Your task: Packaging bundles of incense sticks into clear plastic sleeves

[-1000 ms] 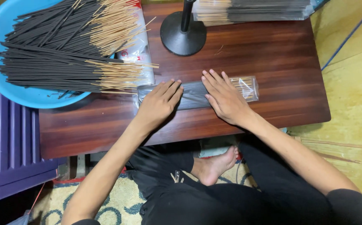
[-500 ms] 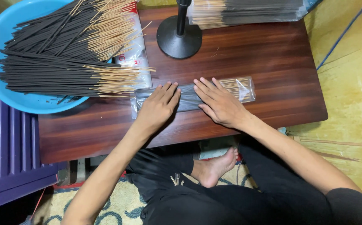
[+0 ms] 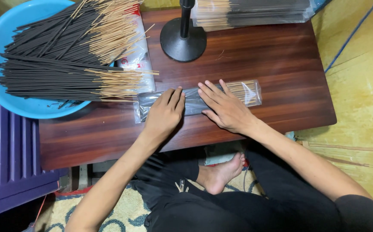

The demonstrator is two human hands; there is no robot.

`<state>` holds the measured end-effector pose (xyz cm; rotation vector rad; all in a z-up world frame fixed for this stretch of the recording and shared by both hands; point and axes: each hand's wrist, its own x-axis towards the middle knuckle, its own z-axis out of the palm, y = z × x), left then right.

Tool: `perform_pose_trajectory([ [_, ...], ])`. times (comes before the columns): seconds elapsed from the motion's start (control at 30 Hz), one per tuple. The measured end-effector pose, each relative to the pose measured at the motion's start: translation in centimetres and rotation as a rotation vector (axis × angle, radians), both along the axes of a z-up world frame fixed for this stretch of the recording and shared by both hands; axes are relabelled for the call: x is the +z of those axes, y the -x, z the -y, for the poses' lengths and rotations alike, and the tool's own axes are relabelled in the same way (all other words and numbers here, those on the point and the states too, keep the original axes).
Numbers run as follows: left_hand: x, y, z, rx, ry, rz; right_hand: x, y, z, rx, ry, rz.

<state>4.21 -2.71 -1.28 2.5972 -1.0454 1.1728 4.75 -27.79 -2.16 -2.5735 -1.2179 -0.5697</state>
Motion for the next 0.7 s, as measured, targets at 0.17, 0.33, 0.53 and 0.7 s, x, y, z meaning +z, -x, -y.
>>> perform_pose_trajectory([
  [0.17,0.0,0.0,0.1,0.014,-0.012,-0.013,0.2,0.0,0.0,0.001,-0.002,-0.016],
  [0.33,-0.1,0.2,0.3,0.022,-0.016,-0.026,0.3,-0.1,-0.1,0.006,-0.014,-0.026],
  [0.53,0.0,0.5,0.5,0.038,-0.014,0.001,0.4,-0.5,-0.2,0.014,-0.044,-0.018],
  [0.7,0.4,0.8,0.3,0.015,0.015,-0.002,1.2,-1.7,-1.4,0.074,-0.13,0.013],
])
